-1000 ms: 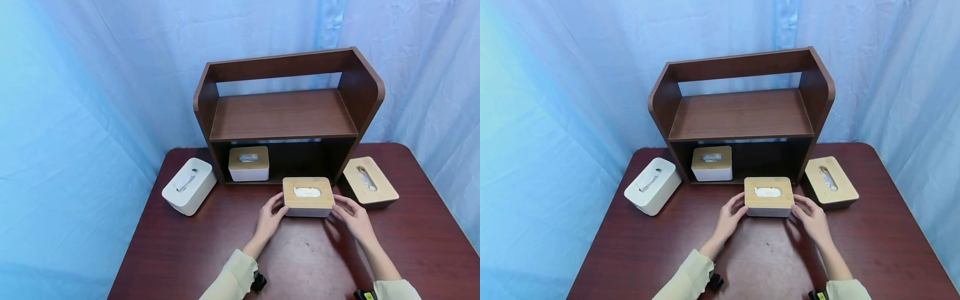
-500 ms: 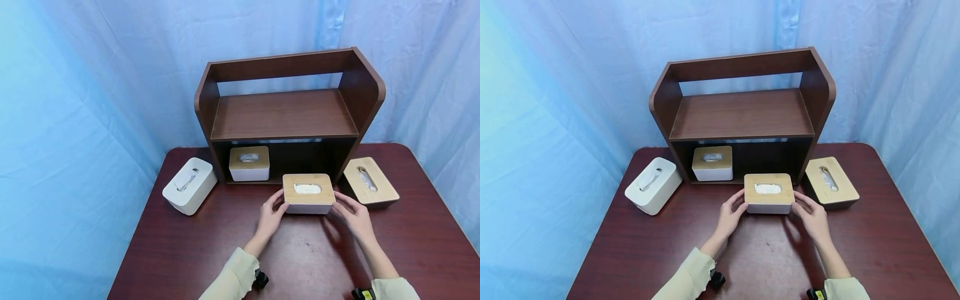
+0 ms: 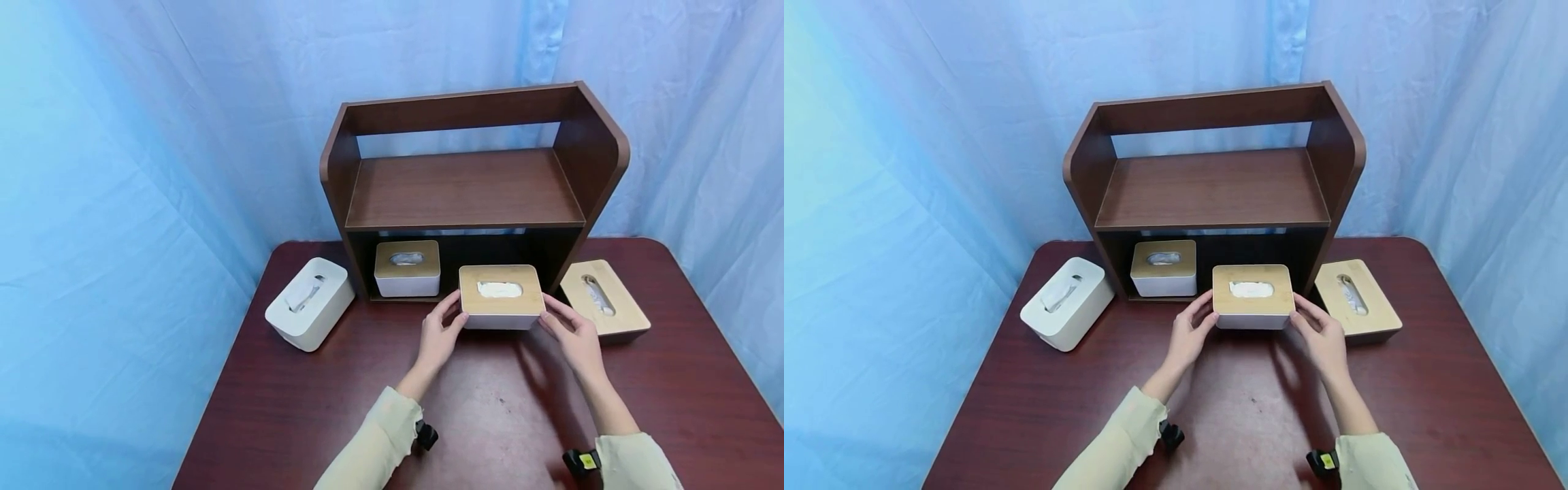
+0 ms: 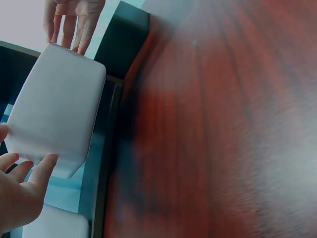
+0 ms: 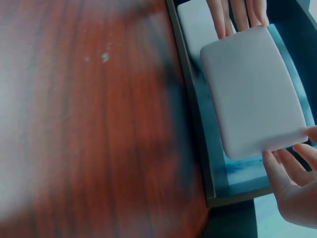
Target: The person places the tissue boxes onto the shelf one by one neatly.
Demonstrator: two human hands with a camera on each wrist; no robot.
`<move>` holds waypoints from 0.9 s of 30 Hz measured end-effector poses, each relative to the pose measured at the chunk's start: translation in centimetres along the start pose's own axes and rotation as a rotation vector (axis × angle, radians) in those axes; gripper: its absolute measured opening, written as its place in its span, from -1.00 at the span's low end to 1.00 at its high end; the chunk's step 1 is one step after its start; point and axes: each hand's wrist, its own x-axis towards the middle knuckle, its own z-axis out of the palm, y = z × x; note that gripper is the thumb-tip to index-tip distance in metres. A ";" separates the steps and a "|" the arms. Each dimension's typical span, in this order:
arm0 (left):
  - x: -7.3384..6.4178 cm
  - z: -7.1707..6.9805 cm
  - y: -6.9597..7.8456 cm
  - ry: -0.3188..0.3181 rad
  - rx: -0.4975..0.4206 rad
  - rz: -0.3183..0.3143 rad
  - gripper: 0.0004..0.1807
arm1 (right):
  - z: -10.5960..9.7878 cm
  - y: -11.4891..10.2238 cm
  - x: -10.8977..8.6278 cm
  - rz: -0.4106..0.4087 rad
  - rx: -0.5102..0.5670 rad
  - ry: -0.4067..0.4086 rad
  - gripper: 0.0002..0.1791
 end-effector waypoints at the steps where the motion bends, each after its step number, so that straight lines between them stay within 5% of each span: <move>1: 0.3 0.0 0.1 0.004 -0.007 0.004 -0.52 | 0.1 0.0 0.2 -0.005 -0.001 0.007 -0.41; 9: 2.3 -0.2 0.6 0.030 0.002 0.021 -0.52 | 1.6 -0.3 1.8 0.014 -0.075 0.098 -0.41; 18: 4.6 -0.1 0.3 0.030 0.030 0.036 -0.53 | 3.0 -0.5 3.8 0.107 -0.335 0.163 -0.42; 27: 5.9 0.6 -0.4 0.033 0.053 -0.023 -0.52 | 3.6 0.5 5.5 0.133 -0.314 0.189 -0.40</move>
